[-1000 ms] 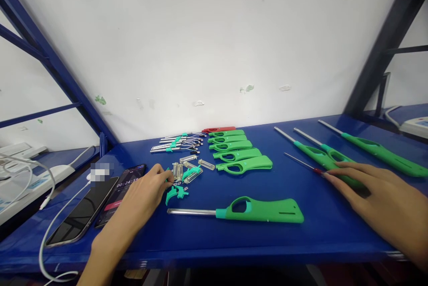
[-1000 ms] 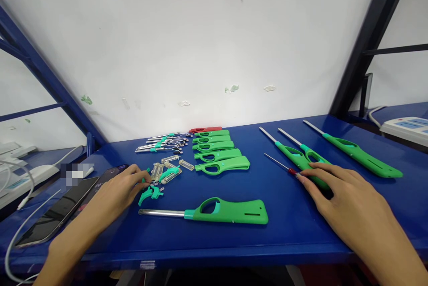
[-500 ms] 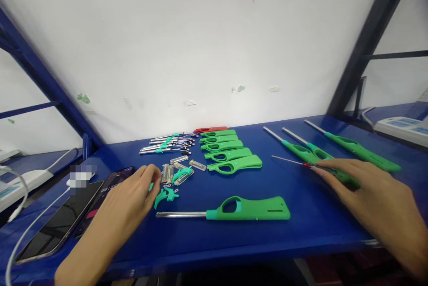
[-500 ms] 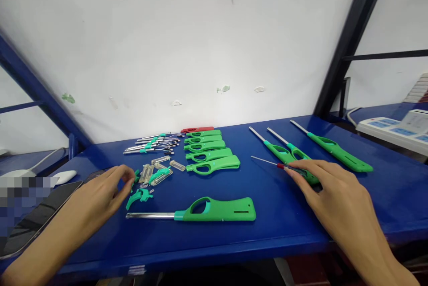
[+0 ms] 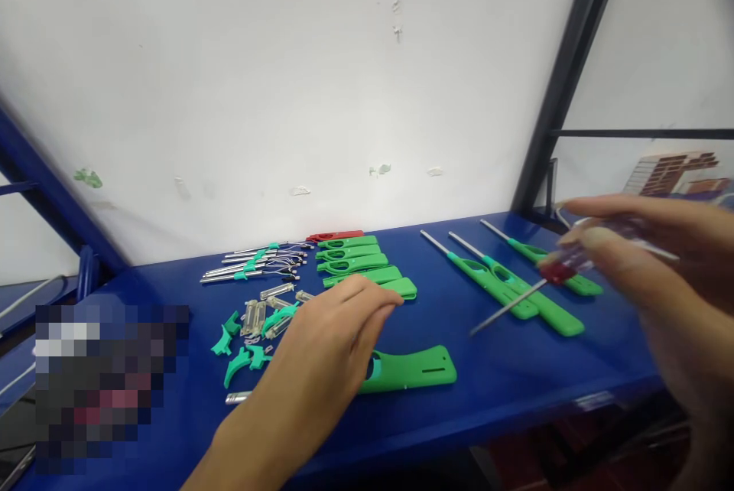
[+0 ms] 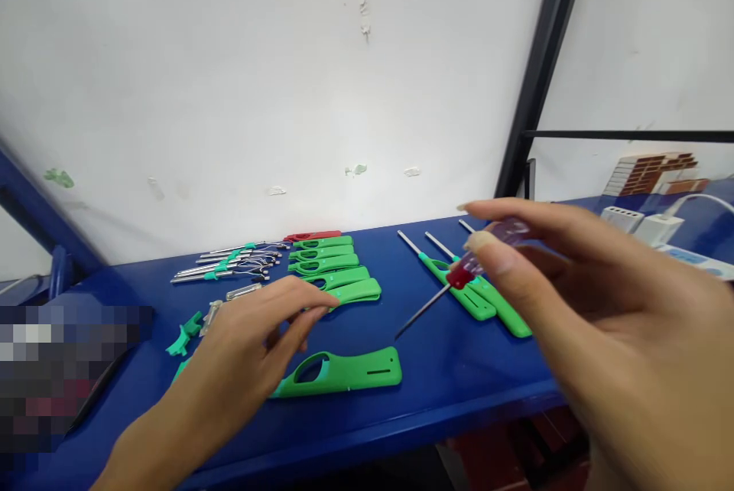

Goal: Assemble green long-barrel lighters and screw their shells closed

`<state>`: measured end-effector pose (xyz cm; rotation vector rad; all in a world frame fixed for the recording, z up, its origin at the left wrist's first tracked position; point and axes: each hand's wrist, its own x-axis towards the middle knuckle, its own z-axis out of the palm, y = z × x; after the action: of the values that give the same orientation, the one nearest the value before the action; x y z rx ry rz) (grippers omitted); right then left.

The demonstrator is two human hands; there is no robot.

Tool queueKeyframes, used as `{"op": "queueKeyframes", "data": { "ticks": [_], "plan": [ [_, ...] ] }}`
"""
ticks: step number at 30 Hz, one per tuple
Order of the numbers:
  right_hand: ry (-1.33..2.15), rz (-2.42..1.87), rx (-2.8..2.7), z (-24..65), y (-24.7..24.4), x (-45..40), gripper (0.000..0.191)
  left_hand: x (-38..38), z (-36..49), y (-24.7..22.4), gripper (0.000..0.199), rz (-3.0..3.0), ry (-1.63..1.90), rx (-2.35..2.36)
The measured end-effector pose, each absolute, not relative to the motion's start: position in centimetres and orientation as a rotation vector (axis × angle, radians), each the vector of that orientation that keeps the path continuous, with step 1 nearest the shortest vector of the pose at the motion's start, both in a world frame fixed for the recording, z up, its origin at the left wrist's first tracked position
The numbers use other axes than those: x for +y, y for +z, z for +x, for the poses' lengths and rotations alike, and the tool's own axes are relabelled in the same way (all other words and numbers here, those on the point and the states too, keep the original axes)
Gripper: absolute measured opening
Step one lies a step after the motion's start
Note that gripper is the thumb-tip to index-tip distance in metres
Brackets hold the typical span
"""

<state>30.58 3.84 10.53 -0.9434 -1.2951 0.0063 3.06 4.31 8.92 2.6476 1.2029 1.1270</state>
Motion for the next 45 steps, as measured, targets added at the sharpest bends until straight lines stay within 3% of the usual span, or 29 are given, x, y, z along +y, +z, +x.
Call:
{"op": "queueKeyframes", "data": {
  "ticks": [7, 45],
  "plan": [
    [0.094, -0.915, -1.330, 26.4, 10.7, 2.8, 0.019, 4.6, 4.8, 6.6, 0.013, 2.230, 1.178, 1.194],
    [0.177, -0.880, -1.625, 26.4, 10.4, 2.6, 0.030, 3.9, 6.0, 5.9, 0.021, 2.000, 1.087, 1.096]
  ]
}}
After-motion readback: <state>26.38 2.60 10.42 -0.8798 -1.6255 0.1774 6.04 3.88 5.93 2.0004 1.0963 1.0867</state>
